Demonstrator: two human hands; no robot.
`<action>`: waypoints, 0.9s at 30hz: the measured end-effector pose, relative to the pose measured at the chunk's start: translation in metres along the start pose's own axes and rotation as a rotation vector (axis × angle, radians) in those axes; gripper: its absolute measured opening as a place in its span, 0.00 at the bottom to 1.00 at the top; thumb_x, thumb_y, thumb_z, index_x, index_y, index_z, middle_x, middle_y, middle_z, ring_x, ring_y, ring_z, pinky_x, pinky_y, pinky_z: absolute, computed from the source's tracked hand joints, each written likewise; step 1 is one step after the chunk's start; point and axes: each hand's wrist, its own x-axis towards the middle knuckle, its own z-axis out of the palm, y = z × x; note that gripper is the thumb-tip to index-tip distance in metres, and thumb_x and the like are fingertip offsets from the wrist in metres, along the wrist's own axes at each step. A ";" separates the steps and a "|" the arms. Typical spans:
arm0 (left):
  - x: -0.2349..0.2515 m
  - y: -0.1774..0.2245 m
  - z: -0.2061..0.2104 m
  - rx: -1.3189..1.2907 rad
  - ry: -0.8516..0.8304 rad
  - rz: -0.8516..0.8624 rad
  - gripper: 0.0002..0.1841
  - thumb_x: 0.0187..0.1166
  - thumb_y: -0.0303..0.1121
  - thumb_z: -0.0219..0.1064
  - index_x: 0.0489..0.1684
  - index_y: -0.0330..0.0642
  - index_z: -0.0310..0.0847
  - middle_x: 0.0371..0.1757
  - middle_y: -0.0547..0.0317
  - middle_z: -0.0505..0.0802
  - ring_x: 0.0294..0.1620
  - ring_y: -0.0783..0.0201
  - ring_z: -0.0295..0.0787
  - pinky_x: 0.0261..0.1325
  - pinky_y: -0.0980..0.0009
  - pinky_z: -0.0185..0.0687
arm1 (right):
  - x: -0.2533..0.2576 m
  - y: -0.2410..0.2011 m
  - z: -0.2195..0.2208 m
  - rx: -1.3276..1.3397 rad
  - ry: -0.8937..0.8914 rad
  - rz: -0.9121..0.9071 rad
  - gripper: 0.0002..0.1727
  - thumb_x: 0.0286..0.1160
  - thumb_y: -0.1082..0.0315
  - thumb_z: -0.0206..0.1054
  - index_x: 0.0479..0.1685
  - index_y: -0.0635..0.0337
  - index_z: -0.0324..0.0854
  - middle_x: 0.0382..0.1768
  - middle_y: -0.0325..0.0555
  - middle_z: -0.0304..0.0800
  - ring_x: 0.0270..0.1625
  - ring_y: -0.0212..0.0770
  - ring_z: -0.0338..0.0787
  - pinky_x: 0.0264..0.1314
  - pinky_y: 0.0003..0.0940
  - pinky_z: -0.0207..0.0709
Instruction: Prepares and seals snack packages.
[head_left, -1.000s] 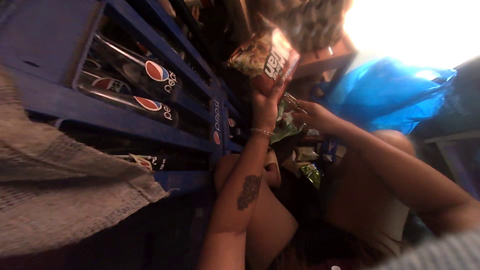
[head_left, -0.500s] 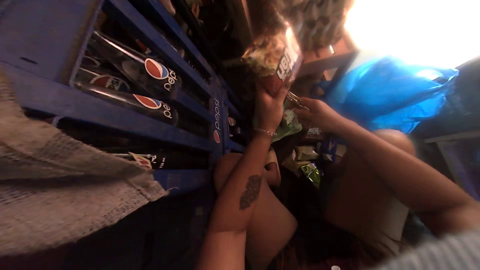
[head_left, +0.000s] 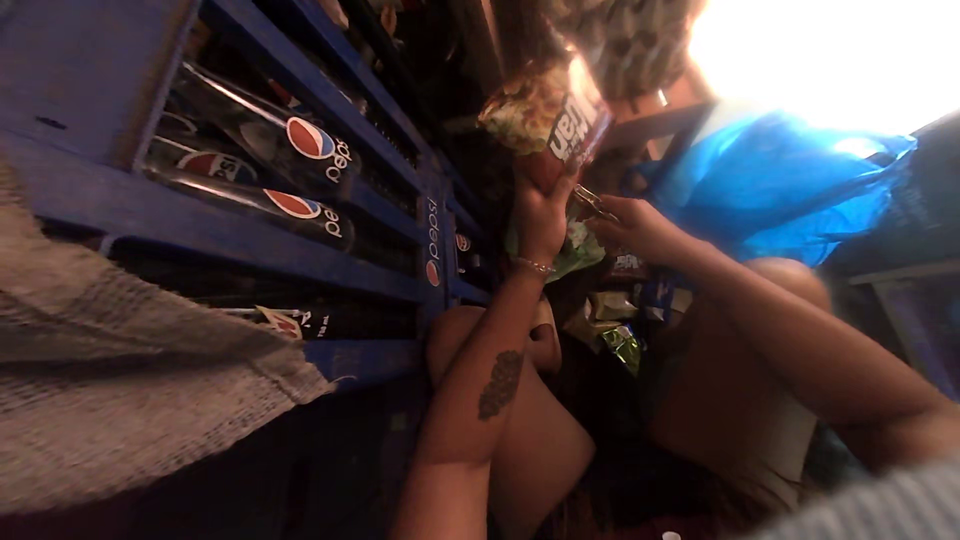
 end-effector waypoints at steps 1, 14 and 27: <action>0.000 -0.001 0.000 -0.001 -0.006 -0.001 0.33 0.80 0.38 0.72 0.79 0.30 0.61 0.63 0.47 0.86 0.65 0.66 0.86 0.71 0.66 0.82 | 0.000 0.000 0.000 -0.030 0.007 -0.002 0.14 0.90 0.60 0.59 0.58 0.62 0.81 0.29 0.42 0.85 0.27 0.33 0.84 0.35 0.34 0.82; -0.003 0.006 0.003 -0.252 -0.049 -0.147 0.25 0.88 0.33 0.63 0.79 0.32 0.61 0.60 0.43 0.88 0.55 0.54 0.93 0.62 0.59 0.92 | 0.000 -0.005 -0.002 -0.061 -0.001 0.049 0.13 0.88 0.60 0.62 0.50 0.62 0.83 0.24 0.40 0.81 0.23 0.32 0.79 0.30 0.32 0.77; -0.006 0.013 0.003 -0.338 -0.041 -0.225 0.23 0.89 0.34 0.61 0.76 0.33 0.64 0.60 0.44 0.89 0.57 0.54 0.93 0.63 0.58 0.91 | 0.001 -0.006 0.002 -0.119 0.041 0.045 0.14 0.88 0.59 0.63 0.43 0.60 0.85 0.24 0.39 0.82 0.23 0.31 0.80 0.29 0.33 0.76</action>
